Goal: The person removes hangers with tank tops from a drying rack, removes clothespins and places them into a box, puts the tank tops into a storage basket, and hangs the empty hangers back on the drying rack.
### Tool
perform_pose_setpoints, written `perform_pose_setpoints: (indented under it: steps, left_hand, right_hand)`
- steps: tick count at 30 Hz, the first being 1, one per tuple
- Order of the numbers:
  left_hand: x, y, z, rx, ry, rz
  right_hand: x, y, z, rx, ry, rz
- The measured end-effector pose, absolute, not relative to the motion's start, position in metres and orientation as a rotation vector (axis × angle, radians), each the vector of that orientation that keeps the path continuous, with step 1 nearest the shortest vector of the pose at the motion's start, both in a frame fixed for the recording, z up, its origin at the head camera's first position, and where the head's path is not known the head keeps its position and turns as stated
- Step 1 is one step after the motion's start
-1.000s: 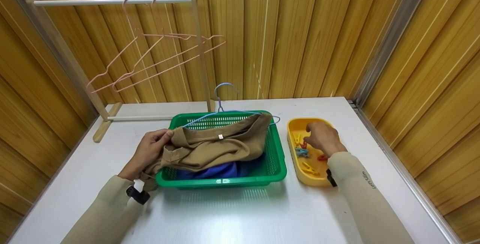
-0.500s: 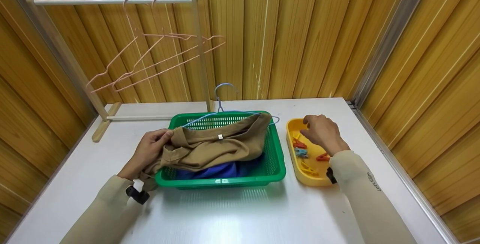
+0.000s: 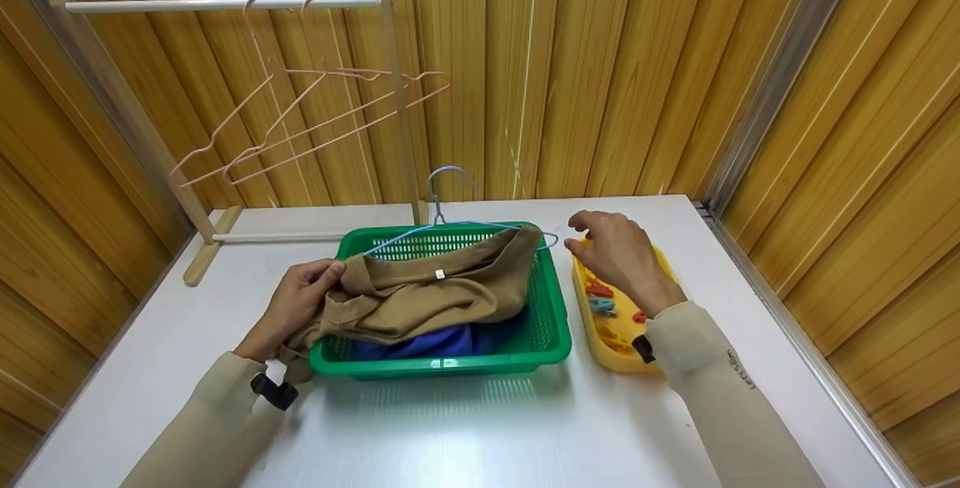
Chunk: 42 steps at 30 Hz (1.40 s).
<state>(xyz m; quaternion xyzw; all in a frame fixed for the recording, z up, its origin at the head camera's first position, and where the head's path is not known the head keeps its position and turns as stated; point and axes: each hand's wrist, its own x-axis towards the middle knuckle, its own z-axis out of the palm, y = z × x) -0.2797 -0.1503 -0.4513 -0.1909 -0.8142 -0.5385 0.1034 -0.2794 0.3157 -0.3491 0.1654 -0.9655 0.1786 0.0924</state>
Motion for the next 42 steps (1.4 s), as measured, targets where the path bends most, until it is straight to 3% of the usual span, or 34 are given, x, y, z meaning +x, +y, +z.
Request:
perform_pose_setpoints:
  steps: [17, 42]
  left_hand:
    - [-0.278, -0.152, -0.452, -0.548, -2.390, -1.647]
    - [-0.270, -0.148, -0.439, -0.489, -2.440, -1.605]
  right_hand:
    - [-0.305, 0.269, -0.367, 0.725, -2.657, 0.631]
    - [-0.324, 0.272, -0.384, 0.769, -2.606, 0.497]
